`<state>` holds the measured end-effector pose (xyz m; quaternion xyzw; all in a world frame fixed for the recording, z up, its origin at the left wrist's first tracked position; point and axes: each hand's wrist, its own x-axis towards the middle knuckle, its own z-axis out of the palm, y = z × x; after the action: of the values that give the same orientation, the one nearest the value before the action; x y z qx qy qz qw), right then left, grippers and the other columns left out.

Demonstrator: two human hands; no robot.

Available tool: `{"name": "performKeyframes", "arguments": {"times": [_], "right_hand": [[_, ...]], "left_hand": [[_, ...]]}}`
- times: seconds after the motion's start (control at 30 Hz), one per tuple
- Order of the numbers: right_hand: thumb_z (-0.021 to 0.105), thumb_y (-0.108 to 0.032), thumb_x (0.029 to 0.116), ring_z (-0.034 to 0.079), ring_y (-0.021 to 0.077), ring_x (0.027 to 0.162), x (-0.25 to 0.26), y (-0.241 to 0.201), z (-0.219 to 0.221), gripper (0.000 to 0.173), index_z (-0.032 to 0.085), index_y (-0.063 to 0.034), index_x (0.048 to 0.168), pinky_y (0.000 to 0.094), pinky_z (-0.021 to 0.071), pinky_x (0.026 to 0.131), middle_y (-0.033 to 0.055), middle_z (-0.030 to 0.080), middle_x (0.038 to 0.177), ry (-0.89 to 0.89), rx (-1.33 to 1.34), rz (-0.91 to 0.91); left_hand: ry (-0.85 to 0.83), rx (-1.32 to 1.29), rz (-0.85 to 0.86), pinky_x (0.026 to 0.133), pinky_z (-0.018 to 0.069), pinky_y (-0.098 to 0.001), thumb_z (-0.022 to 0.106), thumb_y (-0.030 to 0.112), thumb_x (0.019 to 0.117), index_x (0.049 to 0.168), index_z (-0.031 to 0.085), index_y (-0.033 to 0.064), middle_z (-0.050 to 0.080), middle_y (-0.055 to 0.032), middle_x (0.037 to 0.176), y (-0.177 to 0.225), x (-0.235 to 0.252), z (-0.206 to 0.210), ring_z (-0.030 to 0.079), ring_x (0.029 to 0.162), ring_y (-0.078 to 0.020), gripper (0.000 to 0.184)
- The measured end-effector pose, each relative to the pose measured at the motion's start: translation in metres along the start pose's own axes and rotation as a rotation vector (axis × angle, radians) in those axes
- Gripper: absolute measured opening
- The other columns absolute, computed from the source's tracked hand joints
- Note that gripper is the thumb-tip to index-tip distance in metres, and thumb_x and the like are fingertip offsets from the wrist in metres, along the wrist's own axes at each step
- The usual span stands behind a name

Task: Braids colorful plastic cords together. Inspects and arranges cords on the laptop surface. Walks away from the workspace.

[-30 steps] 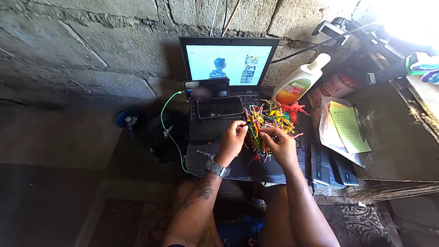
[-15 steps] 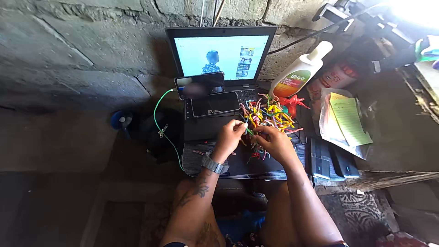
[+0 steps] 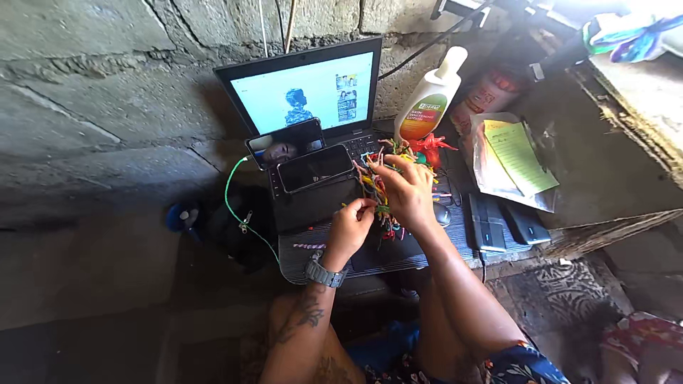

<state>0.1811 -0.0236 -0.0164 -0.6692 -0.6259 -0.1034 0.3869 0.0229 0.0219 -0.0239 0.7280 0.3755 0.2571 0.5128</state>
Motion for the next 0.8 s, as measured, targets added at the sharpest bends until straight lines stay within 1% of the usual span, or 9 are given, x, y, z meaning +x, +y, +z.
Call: {"name": "performKeyframes", "arguments": {"times": [0.13, 0.3, 0.4, 0.5, 0.57, 0.63, 0.7, 0.77, 0.8], "right_hand": [[0.058, -0.005, 0.0934, 0.057, 0.04, 0.126, -0.009, 0.006, -0.006, 0.038, 0.077, -0.0274, 0.117, 0.0631, 0.0413, 0.095, 0.0113, 0.061, 0.141, -0.154, -0.042, -0.062], [0.065, -0.014, 0.0946, 0.054, 0.0439, 0.129, -0.012, 0.016, -0.005, 0.017, 0.08, -0.0207, 0.1, 0.0692, 0.0357, 0.102, 0.0139, 0.059, 0.144, -0.215, -0.01, 0.012], [0.065, -0.014, 0.0963, 0.058, 0.041, 0.127, -0.01, 0.021, -0.007, 0.017, 0.079, -0.0177, 0.104, 0.0714, 0.0322, 0.106, 0.0145, 0.06, 0.142, -0.174, 0.022, 0.053], [0.064, -0.014, 0.0975, 0.058, 0.0431, 0.126, -0.009, 0.022, -0.009, 0.018, 0.077, -0.0163, 0.11, 0.0736, 0.0329, 0.105, 0.017, 0.059, 0.142, -0.088, -0.004, 0.122], [0.064, -0.011, 0.0958, 0.05, 0.0485, 0.133, -0.009, 0.022, -0.008, 0.025, 0.077, -0.0184, 0.116, 0.0759, 0.031, 0.105, 0.0185, 0.055, 0.147, -0.065, -0.041, 0.187], [0.062, -0.008, 0.0933, 0.036, 0.0549, 0.143, -0.009, 0.02, -0.008, 0.039, 0.071, -0.0189, 0.13, 0.0783, 0.0259, 0.108, 0.022, 0.042, 0.157, -0.059, -0.048, 0.233], [0.06, -0.006, 0.0906, 0.034, 0.0523, 0.144, -0.009, 0.012, -0.011, 0.047, 0.066, -0.0148, 0.137, 0.072, 0.0293, 0.11, 0.023, 0.039, 0.159, -0.005, 0.012, 0.221], [0.06, -0.014, 0.0926, 0.047, 0.0449, 0.133, -0.01, 0.003, -0.011, 0.043, 0.066, -0.0075, 0.135, 0.0598, 0.0414, 0.104, 0.0225, 0.048, 0.15, 0.057, 0.14, 0.168], [0.062, -0.024, 0.0955, 0.051, 0.0412, 0.127, -0.012, -0.002, -0.011, 0.043, 0.066, -0.0048, 0.134, 0.0557, 0.0442, 0.1, 0.022, 0.053, 0.145, 0.06, 0.211, 0.16]], "left_hand": [[0.056, 0.004, 0.076, 0.075, 0.0561, -0.0234, 0.06, 0.011, 0.1004, 0.11, 0.073, 0.001, 0.073, -0.0068, 0.097, -0.001, 0.003, -0.002, 0.067, 0.078, -0.0055, 0.019], [0.116, 0.006, 0.105, 0.073, 0.0556, -0.0214, 0.061, 0.01, 0.1006, 0.112, 0.074, 0.002, 0.073, -0.0054, 0.094, -0.002, 0.002, -0.004, 0.066, 0.076, -0.004, 0.019], [0.177, -0.006, 0.11, 0.074, 0.0558, -0.0218, 0.06, 0.009, 0.1007, 0.114, 0.073, 0.0024, 0.073, -0.0041, 0.095, -0.003, 0.002, -0.011, 0.066, 0.076, -0.0032, 0.019], [0.28, -0.117, 0.152, 0.075, 0.0561, -0.0204, 0.059, 0.005, 0.1004, 0.114, 0.071, -0.0008, 0.073, -0.0035, 0.098, -0.001, -0.001, -0.022, 0.066, 0.078, -0.0014, 0.02], [0.344, -0.203, 0.191, 0.075, 0.056, -0.0188, 0.058, 0.004, 0.1, 0.114, 0.07, -0.0013, 0.073, -0.0006, 0.098, 0.0, -0.004, -0.026, 0.066, 0.079, 0.0001, 0.02], [0.388, -0.271, 0.214, 0.075, 0.0564, -0.0184, 0.057, 0.002, 0.0992, 0.113, 0.07, -0.0013, 0.073, 0.0022, 0.097, -0.002, -0.006, -0.025, 0.066, 0.078, 0.0006, 0.019], [0.415, -0.316, 0.237, 0.074, 0.0566, -0.0185, 0.058, 0.002, 0.099, 0.113, 0.07, -0.0011, 0.073, 0.0034, 0.095, -0.003, -0.007, -0.023, 0.066, 0.077, 0.0002, 0.019], [0.43, -0.349, 0.267, 0.074, 0.0572, -0.0188, 0.058, 0.002, 0.0987, 0.113, 0.07, -0.0012, 0.073, 0.0043, 0.092, -0.003, -0.008, -0.019, 0.066, 0.076, 0.0, 0.019], [0.426, -0.357, 0.277, 0.075, 0.0572, -0.019, 0.058, 0.001, 0.0987, 0.113, 0.07, -0.0012, 0.073, 0.0043, 0.092, -0.003, -0.008, -0.016, 0.066, 0.077, 0.0, 0.019]]}}
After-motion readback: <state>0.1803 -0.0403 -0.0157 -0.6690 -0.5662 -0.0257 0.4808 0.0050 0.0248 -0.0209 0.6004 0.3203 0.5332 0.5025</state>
